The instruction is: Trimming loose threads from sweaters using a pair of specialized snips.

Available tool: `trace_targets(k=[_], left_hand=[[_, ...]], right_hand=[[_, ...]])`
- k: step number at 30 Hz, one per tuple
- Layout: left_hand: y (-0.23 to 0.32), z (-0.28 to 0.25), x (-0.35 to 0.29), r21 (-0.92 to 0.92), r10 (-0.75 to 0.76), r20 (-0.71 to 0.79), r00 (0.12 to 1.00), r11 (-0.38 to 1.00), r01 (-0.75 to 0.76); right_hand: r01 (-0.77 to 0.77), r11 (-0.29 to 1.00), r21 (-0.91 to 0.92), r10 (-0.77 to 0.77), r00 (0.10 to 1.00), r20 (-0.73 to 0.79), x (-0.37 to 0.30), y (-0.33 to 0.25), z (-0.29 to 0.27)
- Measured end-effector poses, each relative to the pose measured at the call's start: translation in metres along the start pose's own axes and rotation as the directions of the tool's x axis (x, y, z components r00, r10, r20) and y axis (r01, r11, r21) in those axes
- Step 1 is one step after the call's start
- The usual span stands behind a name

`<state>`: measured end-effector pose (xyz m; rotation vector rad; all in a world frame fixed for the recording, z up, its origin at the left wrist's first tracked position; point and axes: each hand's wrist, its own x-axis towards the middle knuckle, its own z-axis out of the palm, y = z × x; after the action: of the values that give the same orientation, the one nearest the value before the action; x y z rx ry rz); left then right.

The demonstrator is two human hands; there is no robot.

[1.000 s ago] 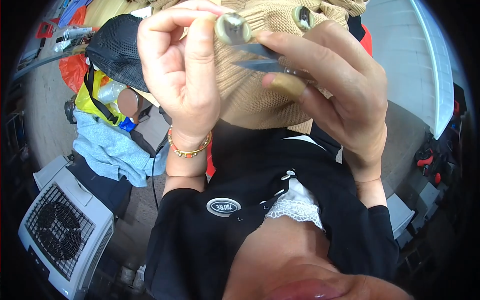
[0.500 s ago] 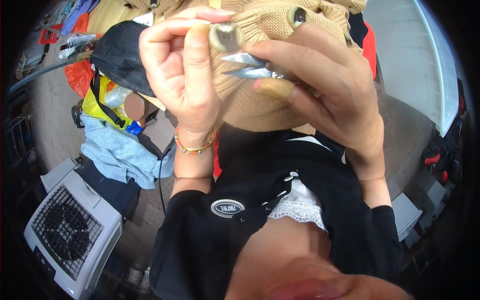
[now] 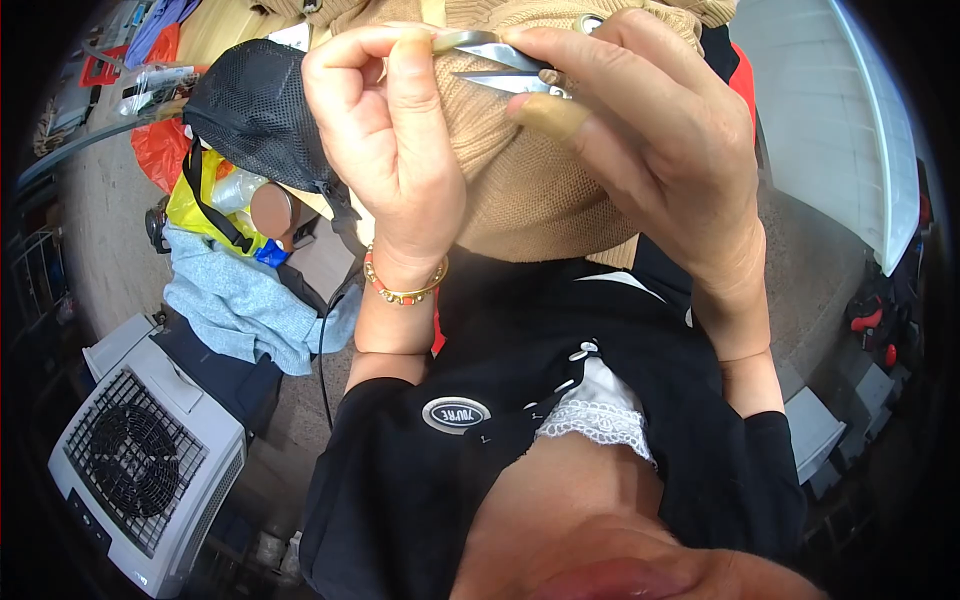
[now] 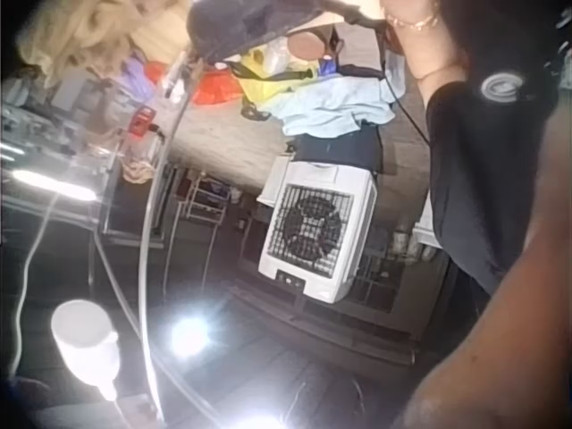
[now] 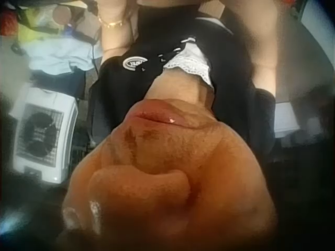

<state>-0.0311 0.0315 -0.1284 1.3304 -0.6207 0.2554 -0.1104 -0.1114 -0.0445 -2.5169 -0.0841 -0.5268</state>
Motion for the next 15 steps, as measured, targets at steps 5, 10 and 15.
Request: trace_targets(k=[5, 10, 15], left_hand=[[-0.001, 0.000, 0.001, -0.005, 0.025, -0.022, 0.999, 1.000, -0.025], [-0.004, 0.003, 0.005, 0.101, 0.145, -0.039, 0.989, 0.985, -0.140], [-0.007, -0.004, 0.005, 0.154, 0.122, -0.021, 0.992, 0.981, -0.117]], right_hand=[[-0.114, 0.989, 0.091, 0.108, 0.991, 0.073, 0.009, -0.011, -0.013], [0.077, 0.997, -0.028, -0.079, 0.995, -0.061, 0.003, 0.002, 0.007], [0.019, 0.998, 0.061, -0.017, 1.000, -0.020, 0.011, -0.002, 0.006]])
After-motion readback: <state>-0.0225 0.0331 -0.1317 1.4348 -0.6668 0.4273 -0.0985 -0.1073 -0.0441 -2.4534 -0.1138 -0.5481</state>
